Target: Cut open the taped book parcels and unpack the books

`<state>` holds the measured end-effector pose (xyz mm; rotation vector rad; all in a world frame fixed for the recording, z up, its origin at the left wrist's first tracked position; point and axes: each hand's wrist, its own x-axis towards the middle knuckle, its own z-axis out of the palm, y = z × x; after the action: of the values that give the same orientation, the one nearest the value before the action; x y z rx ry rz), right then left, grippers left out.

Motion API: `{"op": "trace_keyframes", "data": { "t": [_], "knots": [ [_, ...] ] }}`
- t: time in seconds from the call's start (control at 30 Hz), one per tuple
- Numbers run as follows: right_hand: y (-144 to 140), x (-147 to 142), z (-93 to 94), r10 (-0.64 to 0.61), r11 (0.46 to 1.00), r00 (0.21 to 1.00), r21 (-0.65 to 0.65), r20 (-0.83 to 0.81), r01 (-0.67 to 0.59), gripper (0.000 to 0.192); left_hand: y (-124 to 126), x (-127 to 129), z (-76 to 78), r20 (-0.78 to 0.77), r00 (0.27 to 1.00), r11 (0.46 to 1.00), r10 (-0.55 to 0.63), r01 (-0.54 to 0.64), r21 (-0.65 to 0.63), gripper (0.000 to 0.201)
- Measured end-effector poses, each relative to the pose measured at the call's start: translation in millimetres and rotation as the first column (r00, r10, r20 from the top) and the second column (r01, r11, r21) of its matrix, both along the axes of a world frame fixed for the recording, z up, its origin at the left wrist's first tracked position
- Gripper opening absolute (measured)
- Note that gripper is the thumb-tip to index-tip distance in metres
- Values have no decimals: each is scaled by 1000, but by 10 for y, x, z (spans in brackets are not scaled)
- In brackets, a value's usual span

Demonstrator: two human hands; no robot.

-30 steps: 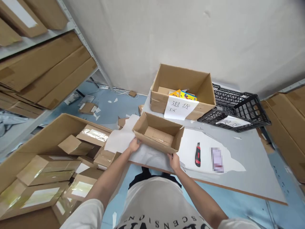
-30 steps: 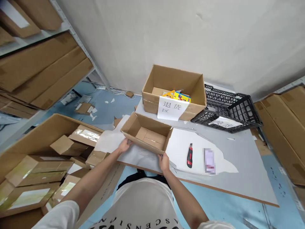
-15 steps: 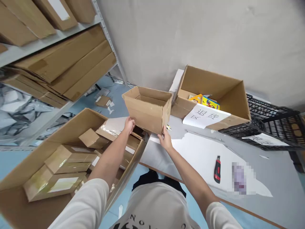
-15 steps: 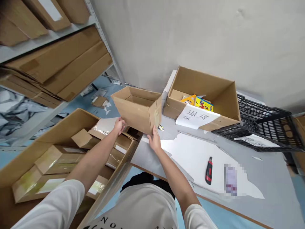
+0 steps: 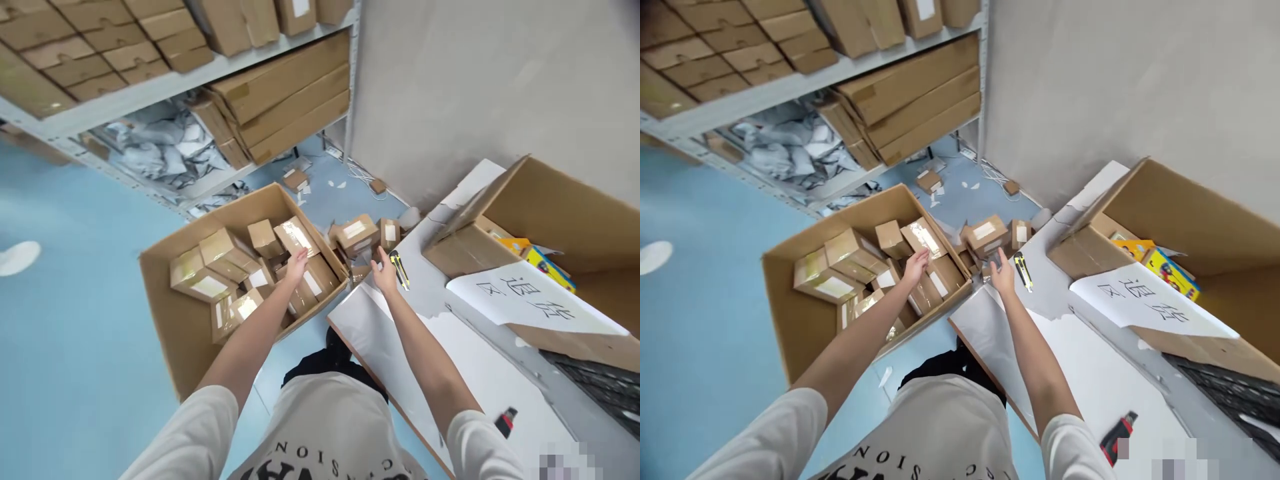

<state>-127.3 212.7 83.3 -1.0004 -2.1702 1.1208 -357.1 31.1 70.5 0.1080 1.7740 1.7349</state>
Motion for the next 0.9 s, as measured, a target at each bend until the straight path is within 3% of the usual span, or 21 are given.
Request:
{"op": "trace_keyframes", "data": {
  "t": [0.1, 0.2, 0.37, 0.6, 0.77, 0.83, 0.9],
  "knots": [
    [48, 124, -191, -38, 996, 959, 93, 279, 12, 52, -599, 37, -51, -23, 997, 995, 77, -78, -54, 40],
    [183, 342, -363, -108, 991, 836, 126, 538, 47, 47, -1132, 91, -89, -41, 989, 981, 143, -147, -128, 37],
    [355, 633, -514, -79, 995, 756, 97, 649, 21, 46, -1714, 221, -122, -60, 973, 944, 223, -231, -238, 32],
    [525, 781, -524, -29, 996, 669, 76, 743, -42, 53, -1907, 505, -90, -52, 969, 926, 242, -247, -286, 28],
    [722, 814, -361, -18, 996, 624, 70, 781, -58, 55, -1948, 713, -53, -61, 956, 926, 287, -293, -236, 29],
    [681, 596, -236, -36, 986, 678, 135, 734, -94, 59, -1986, 753, -65, -68, 942, 917, 330, -337, -213, 30],
    [476, 225, -82, 17, 956, 828, 233, 560, -176, 65, -2035, 760, -86, -82, 920, 900, 384, -393, -189, 34]
  ]
}}
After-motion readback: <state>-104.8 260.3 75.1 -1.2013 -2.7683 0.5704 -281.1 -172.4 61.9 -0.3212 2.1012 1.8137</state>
